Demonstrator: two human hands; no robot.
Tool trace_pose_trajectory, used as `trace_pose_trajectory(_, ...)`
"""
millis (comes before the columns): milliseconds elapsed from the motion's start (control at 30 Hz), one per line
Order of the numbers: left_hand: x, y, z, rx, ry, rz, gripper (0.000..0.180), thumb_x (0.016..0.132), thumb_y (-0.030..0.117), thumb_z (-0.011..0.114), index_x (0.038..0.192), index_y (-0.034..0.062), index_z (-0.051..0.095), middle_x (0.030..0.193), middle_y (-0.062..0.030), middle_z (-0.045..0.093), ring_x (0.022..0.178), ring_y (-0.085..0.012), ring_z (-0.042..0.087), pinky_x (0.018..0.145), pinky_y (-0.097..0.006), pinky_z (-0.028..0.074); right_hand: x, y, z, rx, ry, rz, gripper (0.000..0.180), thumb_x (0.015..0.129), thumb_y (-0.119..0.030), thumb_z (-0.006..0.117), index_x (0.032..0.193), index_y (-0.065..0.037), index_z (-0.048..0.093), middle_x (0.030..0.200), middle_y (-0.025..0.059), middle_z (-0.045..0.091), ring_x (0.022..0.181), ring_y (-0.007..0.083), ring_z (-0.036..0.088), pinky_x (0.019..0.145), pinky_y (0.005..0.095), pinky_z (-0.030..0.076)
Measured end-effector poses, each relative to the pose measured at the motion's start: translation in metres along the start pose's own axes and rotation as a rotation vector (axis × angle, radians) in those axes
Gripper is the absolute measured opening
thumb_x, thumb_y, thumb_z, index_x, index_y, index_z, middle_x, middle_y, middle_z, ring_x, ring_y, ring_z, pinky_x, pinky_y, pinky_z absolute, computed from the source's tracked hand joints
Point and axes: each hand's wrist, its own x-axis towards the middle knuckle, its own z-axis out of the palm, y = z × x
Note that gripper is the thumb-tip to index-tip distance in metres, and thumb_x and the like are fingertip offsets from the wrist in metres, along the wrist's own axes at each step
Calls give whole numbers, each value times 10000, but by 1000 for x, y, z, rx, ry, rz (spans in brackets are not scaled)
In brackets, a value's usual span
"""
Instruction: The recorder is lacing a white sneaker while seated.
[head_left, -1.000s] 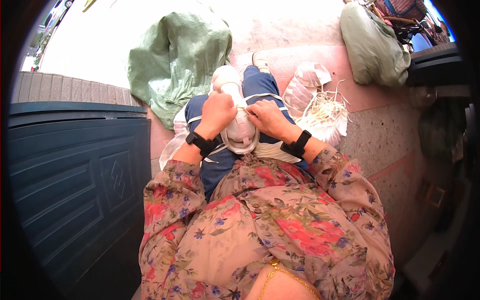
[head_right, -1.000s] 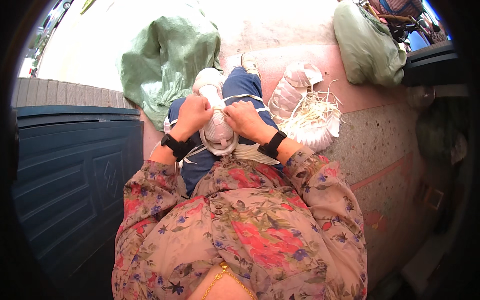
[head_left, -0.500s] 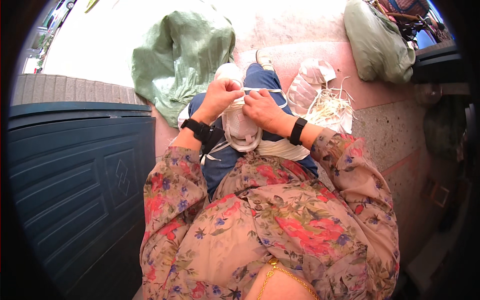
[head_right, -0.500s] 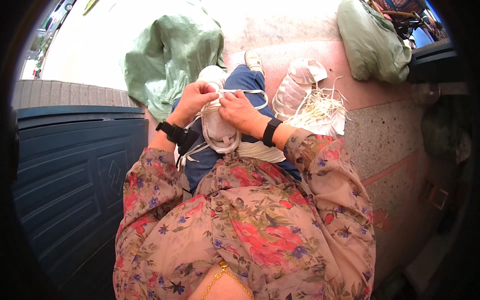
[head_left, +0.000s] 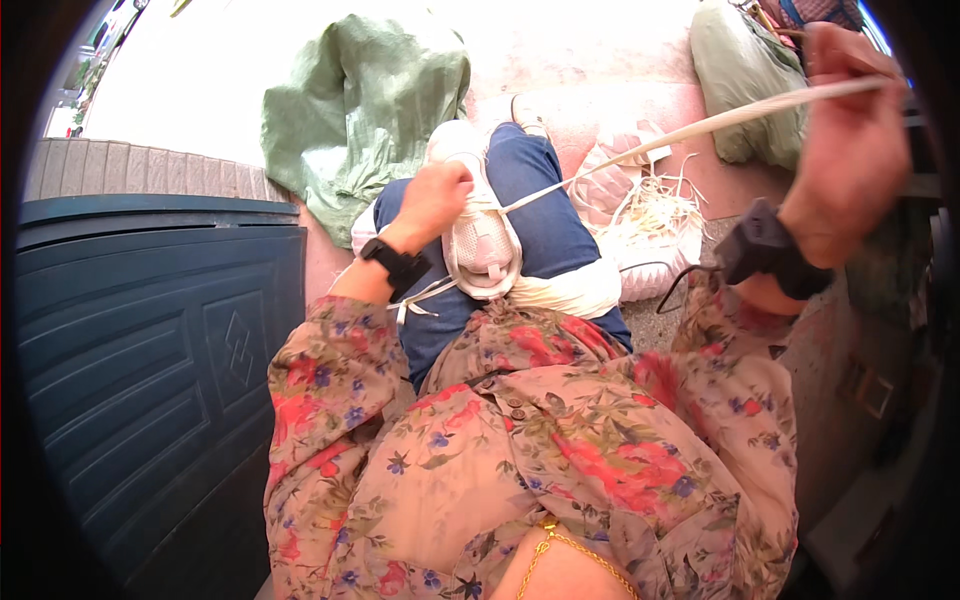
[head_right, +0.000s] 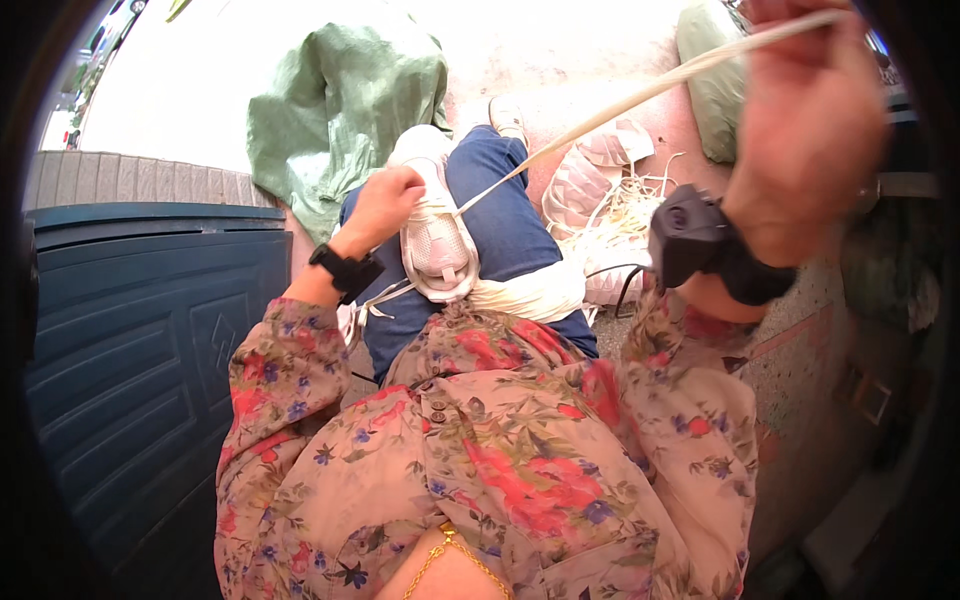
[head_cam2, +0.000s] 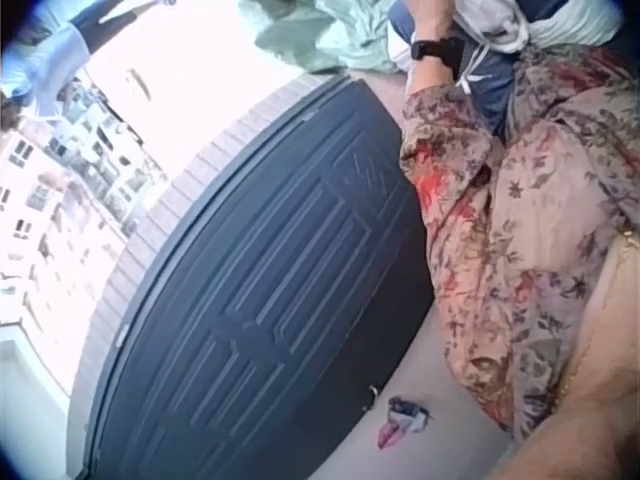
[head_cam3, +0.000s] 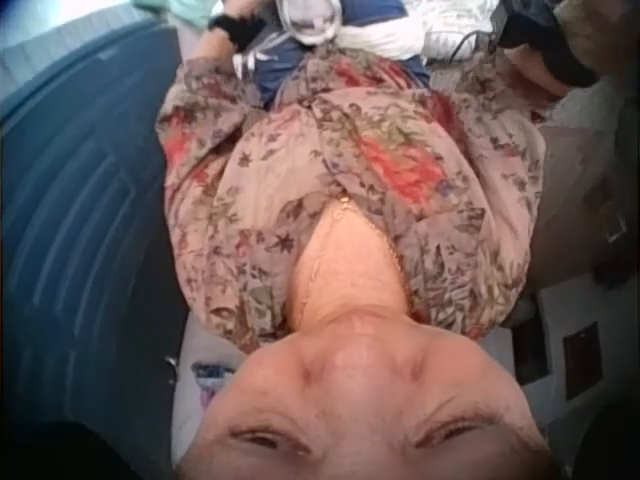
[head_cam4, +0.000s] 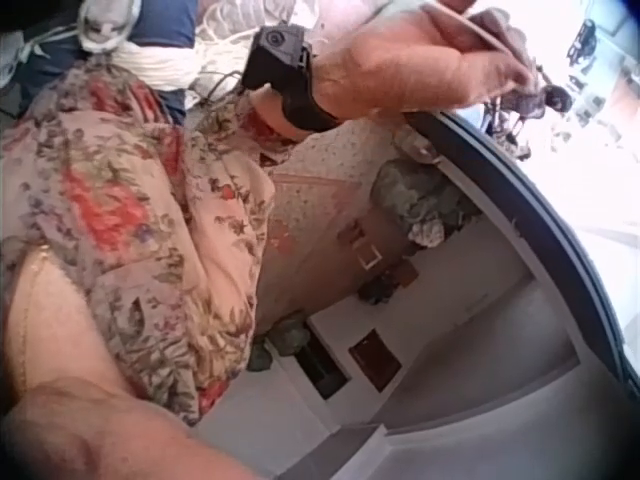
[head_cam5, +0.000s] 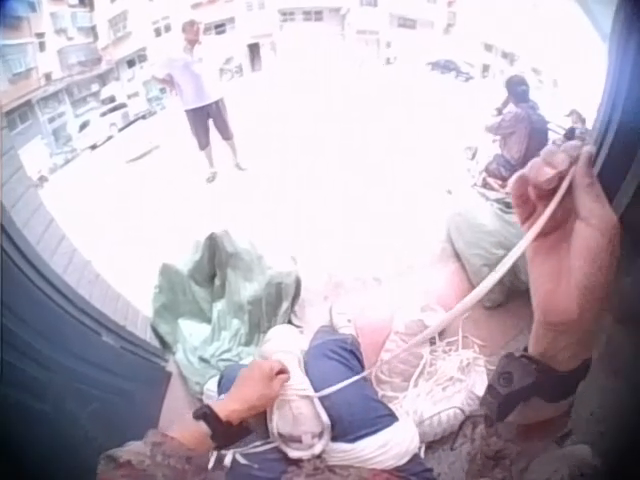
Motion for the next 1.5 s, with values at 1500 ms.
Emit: trace_pose_trajectory(1500, -47, -24, -4, -951, 78, -474, 235, 852, 124, 533, 1057, 10, 516, 763, -6, 556, 636, -52, 474, 585, -183, 393, -33, 47, -149, 786, -126, 701, 148, 865, -24, 359, 736, -97, 356, 519, -56, 236, 414, 37, 211, 392, 218, 167)
